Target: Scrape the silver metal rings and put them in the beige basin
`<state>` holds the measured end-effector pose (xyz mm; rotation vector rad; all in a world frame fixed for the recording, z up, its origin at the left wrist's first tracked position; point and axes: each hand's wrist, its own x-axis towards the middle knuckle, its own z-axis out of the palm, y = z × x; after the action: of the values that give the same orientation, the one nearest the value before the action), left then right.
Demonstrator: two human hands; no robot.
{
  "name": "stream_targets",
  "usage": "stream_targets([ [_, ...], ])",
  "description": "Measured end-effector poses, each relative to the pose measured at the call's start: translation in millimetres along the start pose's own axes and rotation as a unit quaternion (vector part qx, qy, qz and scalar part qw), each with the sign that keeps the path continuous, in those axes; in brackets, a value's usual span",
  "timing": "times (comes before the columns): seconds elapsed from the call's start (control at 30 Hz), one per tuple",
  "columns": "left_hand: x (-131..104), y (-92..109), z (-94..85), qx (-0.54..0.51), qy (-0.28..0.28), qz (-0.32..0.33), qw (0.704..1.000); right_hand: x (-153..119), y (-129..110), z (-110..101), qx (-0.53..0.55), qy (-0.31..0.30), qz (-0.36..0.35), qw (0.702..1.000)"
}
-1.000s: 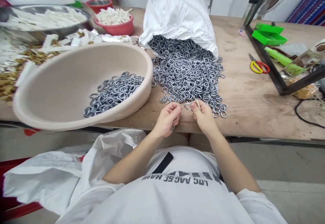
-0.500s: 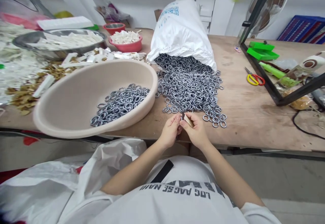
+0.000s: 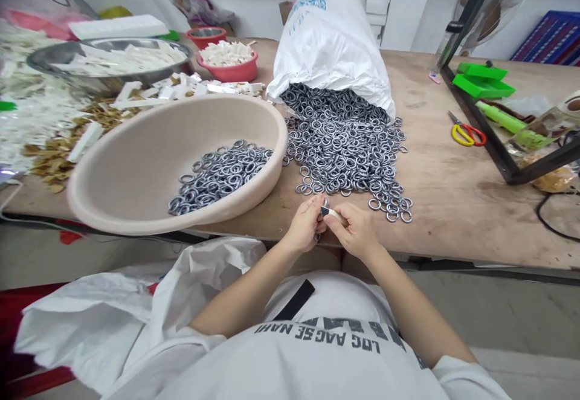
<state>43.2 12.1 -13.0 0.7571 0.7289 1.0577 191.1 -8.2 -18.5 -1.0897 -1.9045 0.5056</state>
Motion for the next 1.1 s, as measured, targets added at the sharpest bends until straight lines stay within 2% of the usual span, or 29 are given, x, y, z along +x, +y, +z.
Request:
stream_targets([
  [0.5, -1, -1, -3.0, 0.002, -0.013, -0.001, 1.000, 1, -1, 1, -0.010, -0.004, -0.006, 1.000],
  [0.57, -1, -1, -4.2, 0.008, -0.030, 0.000, 1.000, 2, 0, 3, 0.001, 0.004, 0.023, 1.000],
  [0.67, -3, 0, -6.0, 0.018, -0.067, -0.003, 0.998, 7, 2, -3, 0.012, 0.070, 0.115, 0.991],
  [0.77, -2, 5, -6.8, -0.021, -0.037, -0.006, 0.999, 8, 6, -24, -0.048, 0.124, 0.176, 0.975],
  [0.83, 0, 9, -6.3, -0.058, -0.009, -0.015, 0.998, 5, 10, -40, -0.151, 0.105, 0.189, 0.965],
  [0.9, 1, 11, -5.2, -0.074, -0.004, -0.021, 0.997, 0, 16, -53, -0.264, 0.055, 0.197, 0.943],
  [0.97, 2, 11, -4.1, -0.070, -0.003, -0.013, 0.997, -6, 23, -58, -0.334, 0.011, 0.204, 0.920],
  [1.03, 2, 10, -3.4, -0.054, -0.001, 0.004, 0.999, -9, 28, -57, -0.346, -0.008, 0.209, 0.915],
  [1.1, 2, 8, -3.2, -0.039, 0.001, 0.020, 0.999, -9, 30, -53, -0.314, 0.000, 0.208, 0.926],
])
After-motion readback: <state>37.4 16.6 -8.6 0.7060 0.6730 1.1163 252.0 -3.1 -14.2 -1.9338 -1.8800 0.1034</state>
